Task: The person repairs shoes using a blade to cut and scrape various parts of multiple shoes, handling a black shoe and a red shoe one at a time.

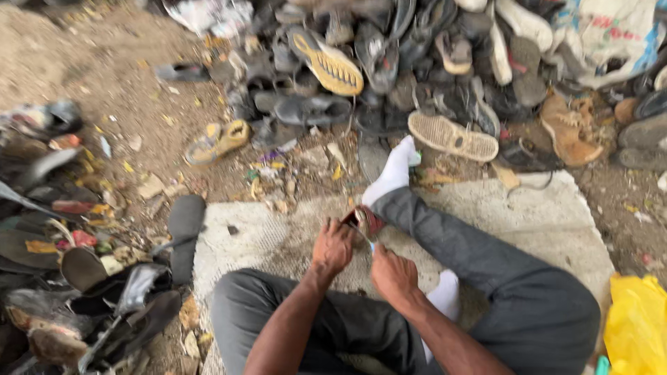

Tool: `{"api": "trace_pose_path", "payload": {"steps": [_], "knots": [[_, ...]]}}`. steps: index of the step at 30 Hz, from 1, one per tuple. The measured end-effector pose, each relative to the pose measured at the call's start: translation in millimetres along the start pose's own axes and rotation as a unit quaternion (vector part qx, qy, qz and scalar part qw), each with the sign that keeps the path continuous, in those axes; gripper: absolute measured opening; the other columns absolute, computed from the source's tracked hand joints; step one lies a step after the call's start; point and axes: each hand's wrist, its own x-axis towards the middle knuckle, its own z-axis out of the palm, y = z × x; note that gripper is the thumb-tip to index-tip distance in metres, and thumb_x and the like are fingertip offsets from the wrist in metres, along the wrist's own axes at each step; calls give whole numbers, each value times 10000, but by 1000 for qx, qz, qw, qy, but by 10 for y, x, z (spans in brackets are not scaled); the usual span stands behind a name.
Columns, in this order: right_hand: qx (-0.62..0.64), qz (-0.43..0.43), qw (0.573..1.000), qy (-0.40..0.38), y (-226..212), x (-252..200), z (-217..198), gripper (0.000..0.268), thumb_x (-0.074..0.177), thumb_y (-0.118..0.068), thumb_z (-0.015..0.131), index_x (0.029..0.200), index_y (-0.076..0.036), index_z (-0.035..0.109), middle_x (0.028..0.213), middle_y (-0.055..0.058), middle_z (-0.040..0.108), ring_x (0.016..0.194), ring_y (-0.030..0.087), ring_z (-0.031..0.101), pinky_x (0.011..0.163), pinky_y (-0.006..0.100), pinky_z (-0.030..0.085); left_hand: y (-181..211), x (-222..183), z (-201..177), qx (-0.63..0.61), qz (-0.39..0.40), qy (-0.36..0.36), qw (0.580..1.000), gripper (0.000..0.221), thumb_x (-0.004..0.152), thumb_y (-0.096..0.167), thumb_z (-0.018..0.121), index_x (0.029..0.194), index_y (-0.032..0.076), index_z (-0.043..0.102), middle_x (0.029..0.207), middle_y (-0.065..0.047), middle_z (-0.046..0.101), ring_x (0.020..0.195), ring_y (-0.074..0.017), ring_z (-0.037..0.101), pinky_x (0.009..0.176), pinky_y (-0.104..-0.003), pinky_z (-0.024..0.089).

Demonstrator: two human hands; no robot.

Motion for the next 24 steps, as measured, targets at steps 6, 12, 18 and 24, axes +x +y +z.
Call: {"api": "trace_pose_path", "payload": {"steps": [6,12,18,24], "knots": [[-33,18,998,-50,-78,58,-91,334,906,-107,553,1211,28,552,895,243,721,760,379,740,650,495,576,45,-18,-285,-75,-41,-15,996,358,1017,212,397,1218,52,647,1222,-140,646,1311,-374,456,1237,-547,203],[-53,7,997,-62,-183,281,-1,368,895,-73,567,1231,76,587,777,224,740,683,330,754,574,475,584,23,50,-151,-33,-25,-64,997,361,1059,170,359,1245,27,635,1178,-142,654,1294,-357,473,1251,-578,187],[-31,-40,997,-57,-247,520,181,176,899,-120,589,956,-2,707,793,223,733,728,354,734,627,492,568,-42,81,-42,-22,-15,-5,1000,333,978,200,436,1137,42,682,1108,-120,683,1193,-359,498,1184,-573,223],[-11,-31,999,-5,70,-171,323,384,847,-104,580,1196,52,608,781,229,734,672,380,735,593,502,576,-63,-46,-159,-103,-22,65,992,283,996,193,470,952,84,728,1012,-88,714,1157,-323,524,1200,-568,245]]}}
